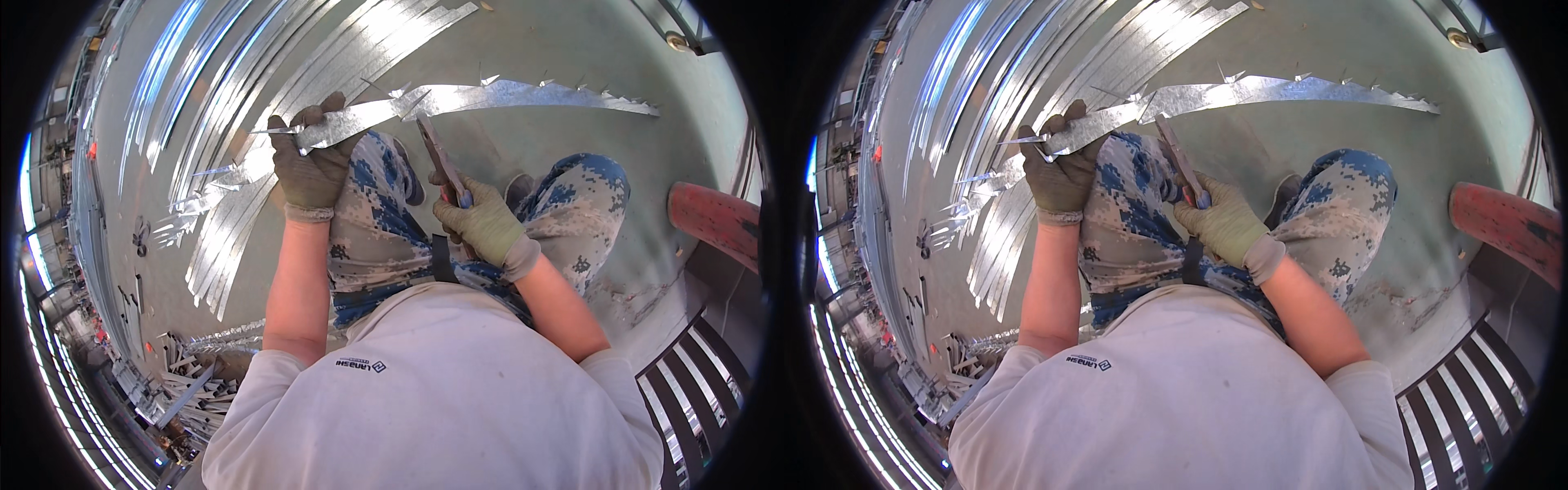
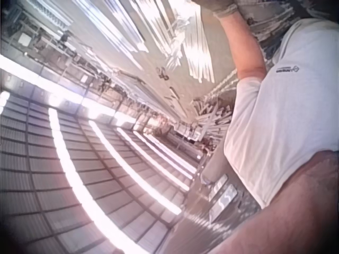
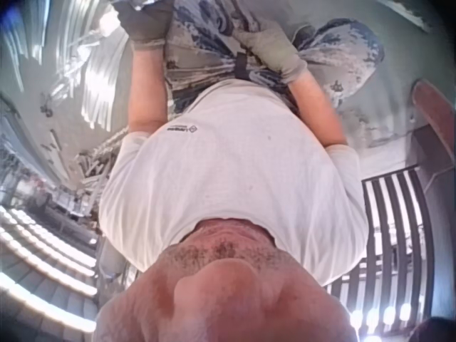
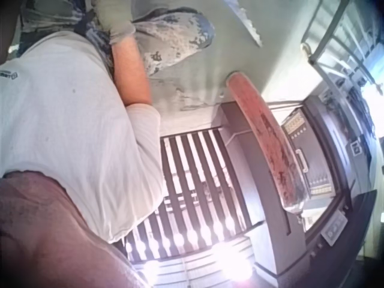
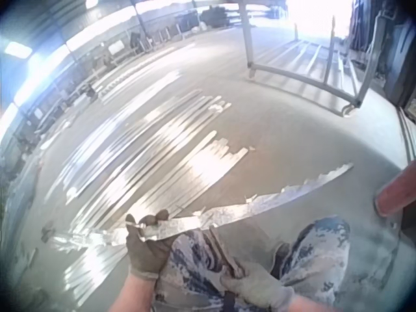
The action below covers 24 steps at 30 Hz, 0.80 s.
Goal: The person sits on the floor and uses tin snips to cut a long silver metal strip into smaller pieces. The person repeatedly positions the snips, cuts, and repositions the strip, accumulating cut pieces on the floor.
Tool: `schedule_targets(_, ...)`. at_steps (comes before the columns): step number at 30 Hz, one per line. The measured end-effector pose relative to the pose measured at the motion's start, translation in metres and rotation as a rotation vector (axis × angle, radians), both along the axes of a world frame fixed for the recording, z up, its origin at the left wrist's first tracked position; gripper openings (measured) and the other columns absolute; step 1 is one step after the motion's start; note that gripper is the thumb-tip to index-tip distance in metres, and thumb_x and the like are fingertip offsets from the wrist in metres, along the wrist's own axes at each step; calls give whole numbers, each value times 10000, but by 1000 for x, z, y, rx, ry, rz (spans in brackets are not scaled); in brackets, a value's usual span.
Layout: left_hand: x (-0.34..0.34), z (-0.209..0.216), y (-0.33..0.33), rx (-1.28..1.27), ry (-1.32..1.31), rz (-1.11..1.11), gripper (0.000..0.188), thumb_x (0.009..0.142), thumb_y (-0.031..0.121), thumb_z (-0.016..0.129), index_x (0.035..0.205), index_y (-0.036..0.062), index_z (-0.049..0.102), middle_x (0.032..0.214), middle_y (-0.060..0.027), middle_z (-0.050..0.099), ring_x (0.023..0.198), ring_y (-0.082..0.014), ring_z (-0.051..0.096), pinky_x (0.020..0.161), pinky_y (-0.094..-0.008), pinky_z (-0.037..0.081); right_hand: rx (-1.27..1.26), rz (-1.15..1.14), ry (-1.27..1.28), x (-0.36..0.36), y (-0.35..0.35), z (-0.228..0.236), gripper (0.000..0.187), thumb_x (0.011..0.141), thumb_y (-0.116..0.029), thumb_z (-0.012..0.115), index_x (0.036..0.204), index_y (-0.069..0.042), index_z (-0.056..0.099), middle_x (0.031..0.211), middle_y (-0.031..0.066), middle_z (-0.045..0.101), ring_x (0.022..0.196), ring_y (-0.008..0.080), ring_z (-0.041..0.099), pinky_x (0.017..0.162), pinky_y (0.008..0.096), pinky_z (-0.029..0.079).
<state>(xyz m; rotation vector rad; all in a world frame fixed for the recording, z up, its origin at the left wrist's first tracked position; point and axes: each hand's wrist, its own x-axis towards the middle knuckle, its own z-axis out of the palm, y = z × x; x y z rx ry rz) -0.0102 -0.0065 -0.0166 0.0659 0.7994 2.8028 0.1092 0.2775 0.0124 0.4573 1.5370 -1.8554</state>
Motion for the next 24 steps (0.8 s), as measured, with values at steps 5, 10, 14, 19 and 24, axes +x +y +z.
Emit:
schedule_targets(5,-2,-3,-5,8,37,-36,697,1203,601,446,1263,-21,755,1523,-312,660,1434,-489,646,1223,-705,540,-69,30,-42,-5,8,8,444,1087,-133,749,1517,-65,657,848,-11,647,587,89,601,510,296,475)
schedule_targets(10,1,-3,-2,-42,-8,30,736,1165,675,483,1261,3,766,1484,-290,687,1360,-471,711,1146,-670,626,-255,-25,-67,-7,13,4,464,1072,-200,806,1482,-35,663,781,24,654,512,106,566,423,307,433)
schedule_targets(14,0,-5,-5,-22,-10,24,723,1170,671,475,1263,18,772,1480,-272,699,1372,-488,700,1149,-685,616,-364,-25,-58,-8,17,-3,490,1078,-184,794,1501,13,645,869,59,720,619,136,664,465,296,514)
schedule_targets(19,1,-4,-12,62,27,-96,597,1189,542,527,1270,12,790,1536,-263,697,1482,-512,606,1272,-734,468,-622,-73,-178,-3,16,-5,541,1056,-172,803,1523,35,626,1024,111,765,720,193,742,533,314,588)
schedule_targets(24,5,-7,-23,83,-21,-74,601,1184,560,530,1288,36,805,1548,-252,699,1473,-526,612,1291,-720,445,-820,-87,-302,1,8,-8,613,1013,-205,832,1530,35,604,1024,116,748,722,235,728,613,371,596)
